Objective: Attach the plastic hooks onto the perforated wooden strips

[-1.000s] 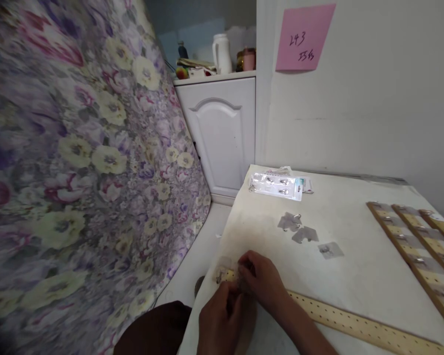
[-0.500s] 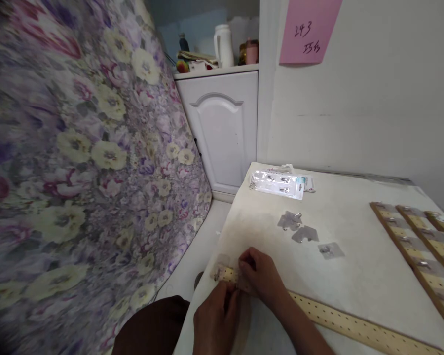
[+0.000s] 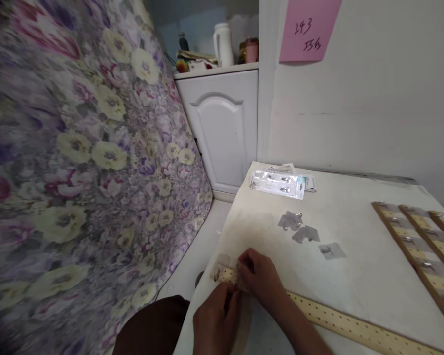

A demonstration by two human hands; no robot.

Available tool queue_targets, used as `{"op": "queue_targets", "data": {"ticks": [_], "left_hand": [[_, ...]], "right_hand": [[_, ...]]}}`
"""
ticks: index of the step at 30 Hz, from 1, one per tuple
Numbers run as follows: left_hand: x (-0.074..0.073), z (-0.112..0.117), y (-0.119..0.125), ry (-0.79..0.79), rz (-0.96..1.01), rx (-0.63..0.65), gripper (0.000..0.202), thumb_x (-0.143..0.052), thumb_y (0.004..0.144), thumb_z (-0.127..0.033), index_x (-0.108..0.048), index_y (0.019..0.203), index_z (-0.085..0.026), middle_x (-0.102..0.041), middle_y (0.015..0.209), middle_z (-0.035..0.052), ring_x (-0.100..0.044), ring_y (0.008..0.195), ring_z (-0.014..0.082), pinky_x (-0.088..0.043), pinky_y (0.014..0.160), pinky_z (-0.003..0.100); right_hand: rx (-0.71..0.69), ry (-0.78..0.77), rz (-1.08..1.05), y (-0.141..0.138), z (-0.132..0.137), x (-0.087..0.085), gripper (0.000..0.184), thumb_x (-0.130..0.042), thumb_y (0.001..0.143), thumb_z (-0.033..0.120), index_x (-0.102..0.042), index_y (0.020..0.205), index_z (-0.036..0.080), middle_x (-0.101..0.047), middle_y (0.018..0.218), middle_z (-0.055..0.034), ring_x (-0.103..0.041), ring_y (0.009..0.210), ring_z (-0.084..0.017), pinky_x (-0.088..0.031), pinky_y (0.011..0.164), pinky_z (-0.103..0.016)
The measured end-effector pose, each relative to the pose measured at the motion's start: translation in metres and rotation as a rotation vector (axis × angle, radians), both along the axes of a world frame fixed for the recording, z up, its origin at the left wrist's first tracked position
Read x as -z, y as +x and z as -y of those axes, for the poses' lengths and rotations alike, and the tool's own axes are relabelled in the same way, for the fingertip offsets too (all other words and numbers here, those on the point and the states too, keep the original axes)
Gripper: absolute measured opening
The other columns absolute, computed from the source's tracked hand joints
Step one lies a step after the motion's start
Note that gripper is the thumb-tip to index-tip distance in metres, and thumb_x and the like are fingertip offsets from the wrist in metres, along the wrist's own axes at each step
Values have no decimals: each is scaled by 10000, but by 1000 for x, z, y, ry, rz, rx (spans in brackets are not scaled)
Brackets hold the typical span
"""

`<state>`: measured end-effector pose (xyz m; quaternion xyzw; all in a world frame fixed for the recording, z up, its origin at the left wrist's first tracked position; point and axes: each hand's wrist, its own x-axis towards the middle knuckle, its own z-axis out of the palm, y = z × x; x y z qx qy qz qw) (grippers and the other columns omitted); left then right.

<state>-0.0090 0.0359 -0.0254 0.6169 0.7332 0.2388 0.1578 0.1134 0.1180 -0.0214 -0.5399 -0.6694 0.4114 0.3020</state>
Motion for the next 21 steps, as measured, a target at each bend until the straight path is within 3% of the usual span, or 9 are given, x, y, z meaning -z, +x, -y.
{"op": "queue_targets", "data": {"ticks": [21], "left_hand": [[1,-1,-1,1,-2,5,196,-435,885,-236,-580,754,-233,-675,717,-19,-610,628,146,-337,581,246]], "right_hand": [[9,-23,23,1,2,2,153,-633,691,262,-604,821,187,-601,636,20,-527,588,-129,-368,559,-236]]}}
